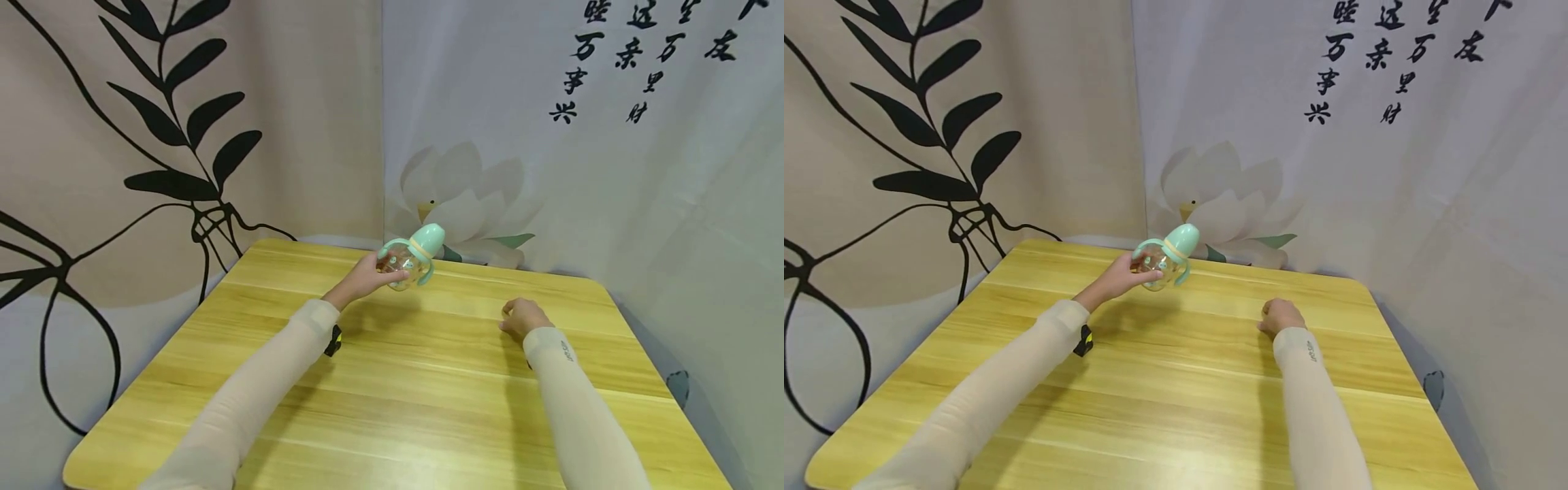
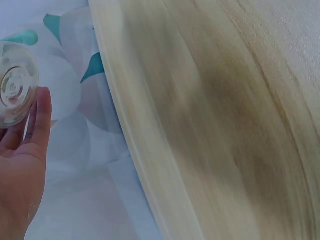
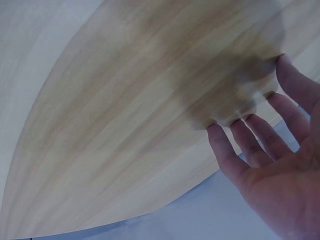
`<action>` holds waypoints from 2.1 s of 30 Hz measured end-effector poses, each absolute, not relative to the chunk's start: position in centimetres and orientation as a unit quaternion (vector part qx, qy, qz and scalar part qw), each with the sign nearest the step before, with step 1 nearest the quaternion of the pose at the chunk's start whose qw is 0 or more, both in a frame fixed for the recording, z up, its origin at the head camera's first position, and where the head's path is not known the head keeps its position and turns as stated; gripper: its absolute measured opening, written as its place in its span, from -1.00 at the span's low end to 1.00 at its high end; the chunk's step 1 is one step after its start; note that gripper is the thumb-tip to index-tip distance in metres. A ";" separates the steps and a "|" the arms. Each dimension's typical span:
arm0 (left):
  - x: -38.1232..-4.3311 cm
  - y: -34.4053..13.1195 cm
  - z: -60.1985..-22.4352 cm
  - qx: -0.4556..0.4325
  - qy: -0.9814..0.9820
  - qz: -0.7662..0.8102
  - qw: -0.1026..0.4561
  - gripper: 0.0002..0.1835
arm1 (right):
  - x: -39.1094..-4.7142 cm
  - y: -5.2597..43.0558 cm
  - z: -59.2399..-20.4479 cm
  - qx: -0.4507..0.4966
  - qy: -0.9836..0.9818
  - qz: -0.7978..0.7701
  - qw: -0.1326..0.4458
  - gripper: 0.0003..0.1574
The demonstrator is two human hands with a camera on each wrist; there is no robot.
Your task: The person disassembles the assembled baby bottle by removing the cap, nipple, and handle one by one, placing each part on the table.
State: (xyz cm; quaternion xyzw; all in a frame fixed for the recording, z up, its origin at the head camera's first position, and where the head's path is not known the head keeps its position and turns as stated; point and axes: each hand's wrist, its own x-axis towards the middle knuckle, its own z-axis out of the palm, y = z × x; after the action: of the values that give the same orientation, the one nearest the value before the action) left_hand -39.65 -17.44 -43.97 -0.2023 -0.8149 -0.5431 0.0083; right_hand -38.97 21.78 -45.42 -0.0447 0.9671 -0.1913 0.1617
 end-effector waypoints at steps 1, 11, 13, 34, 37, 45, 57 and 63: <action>-39.6 -17.5 -44.0 -0.202 -0.813 -0.546 0.006 -0.53 | -39.0 21.7 -45.5 -0.045 0.967 -0.191 0.161 -0.28; -38.9 -17.8 -43.2 -0.182 -0.835 -0.520 -0.010 -0.02 | -39.1 21.2 -45.2 -0.058 0.967 -0.172 0.178 -0.26; -38.9 -17.7 -43.0 -0.183 -0.837 -0.515 -0.005 -0.03 | -39.4 20.8 -44.8 -0.065 0.968 -0.167 0.176 -0.26; -38.7 -15.5 -43.1 -0.230 -0.855 -0.465 -0.015 -0.04 | -39.9 13.3 -38.8 -0.130 0.870 -0.474 0.043 0.18; -38.5 -15.3 -43.2 -0.235 -0.854 -0.463 -0.017 -0.08 | -39.8 12.6 -39.1 -0.128 0.868 -0.477 0.052 0.17; -37.7 -14.6 -43.5 -0.254 -0.846 -0.466 -0.037 -0.32 | -39.5 11.5 -40.6 -0.120 0.864 -0.487 0.035 0.13; -37.5 -13.8 -43.2 -0.248 -0.843 -0.475 -0.051 -0.31 | -39.6 11.9 -41.2 -0.084 0.823 -0.561 0.023 -0.03; -37.5 -13.6 -43.7 -0.256 -0.820 -0.508 -0.064 -0.33 | -39.8 12.0 -41.3 -0.086 0.812 -0.576 0.029 -0.12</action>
State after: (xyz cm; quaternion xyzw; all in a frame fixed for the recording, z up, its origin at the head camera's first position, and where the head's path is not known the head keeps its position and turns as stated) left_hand -37.47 -13.58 -43.67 -0.2559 -0.8201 -0.5079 -0.0637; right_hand -39.82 11.98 -41.30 -0.0863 0.8121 -0.5764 0.0293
